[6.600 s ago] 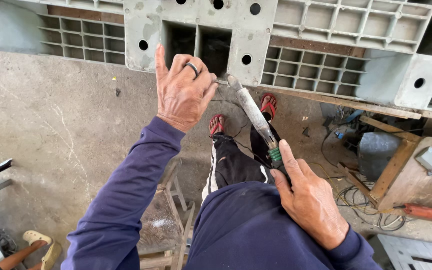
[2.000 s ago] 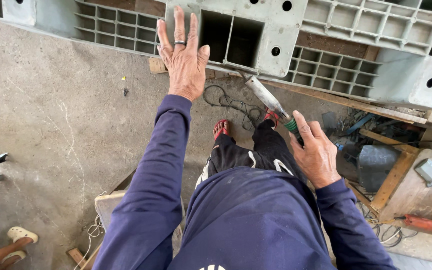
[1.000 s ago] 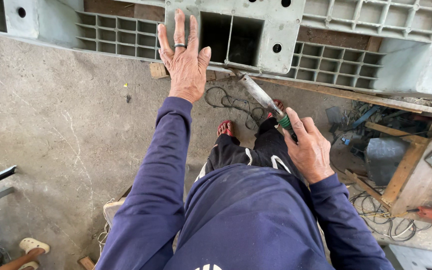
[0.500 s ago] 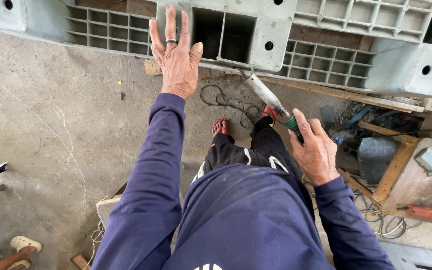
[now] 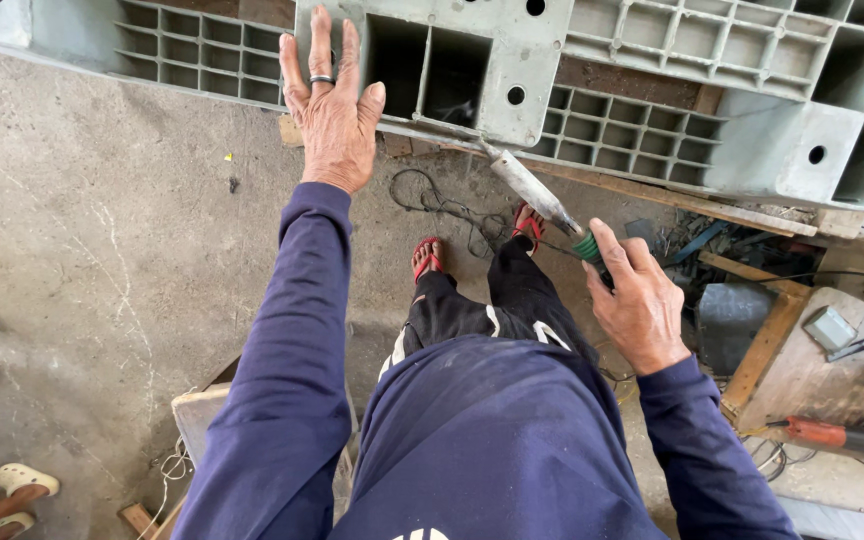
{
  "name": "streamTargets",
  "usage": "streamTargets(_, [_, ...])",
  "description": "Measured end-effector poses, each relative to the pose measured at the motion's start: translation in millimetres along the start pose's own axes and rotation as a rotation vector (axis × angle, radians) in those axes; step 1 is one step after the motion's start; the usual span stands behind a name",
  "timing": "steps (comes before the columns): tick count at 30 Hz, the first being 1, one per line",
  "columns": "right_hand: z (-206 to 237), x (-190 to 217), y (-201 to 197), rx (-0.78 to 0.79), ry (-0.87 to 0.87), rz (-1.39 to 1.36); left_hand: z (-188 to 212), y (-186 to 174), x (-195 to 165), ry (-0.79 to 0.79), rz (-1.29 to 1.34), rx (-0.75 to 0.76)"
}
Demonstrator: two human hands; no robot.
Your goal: The person uses a soldering iron to melt and smooth the edges of a square opening in a gray plastic crate. They then use a hand saw to cut away a protruding plastic tab and finish by scraping the edges with a metal file. The work is performed on a wooden workbench in a workshop.
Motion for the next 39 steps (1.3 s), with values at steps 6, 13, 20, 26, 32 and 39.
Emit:
streamTargets(6, [23, 9, -2, 0.037, -0.133, -0.503, 1, -4, -5, 0.091, 0.073, -0.026])
streamTargets(13, [42, 14, 38, 0.292, 0.318, -0.954, 23, 7, -51, 0.317, -0.122, -0.105])
streamTargets(20, [40, 29, 44, 0.299, 0.317, -1.019, 16, 24, -81, 0.486, -0.212, -0.04])
streamTargets(26, [34, 42, 41, 0.289, 0.31, -1.043, 12, 19, -83, 0.499, -0.223, -0.034])
streamTargets(32, [26, 48, 22, 0.309, 0.3, -0.79, 9, 17, -86, 0.513, -0.202, -0.023])
streamTargets(39, [8, 61, -30, 0.177, 0.031, -0.38, 8, 18, -80, 0.487, -0.173, -0.013])
Point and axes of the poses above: each hand's wrist, its own z-axis away from the middle knuckle, its own y-axis out of the palm, x = y × z, the point moved 7 cm from there along -z, towards the middle knuckle, and after that the axes turned 15 degrees about x, right-handed, at the moved point
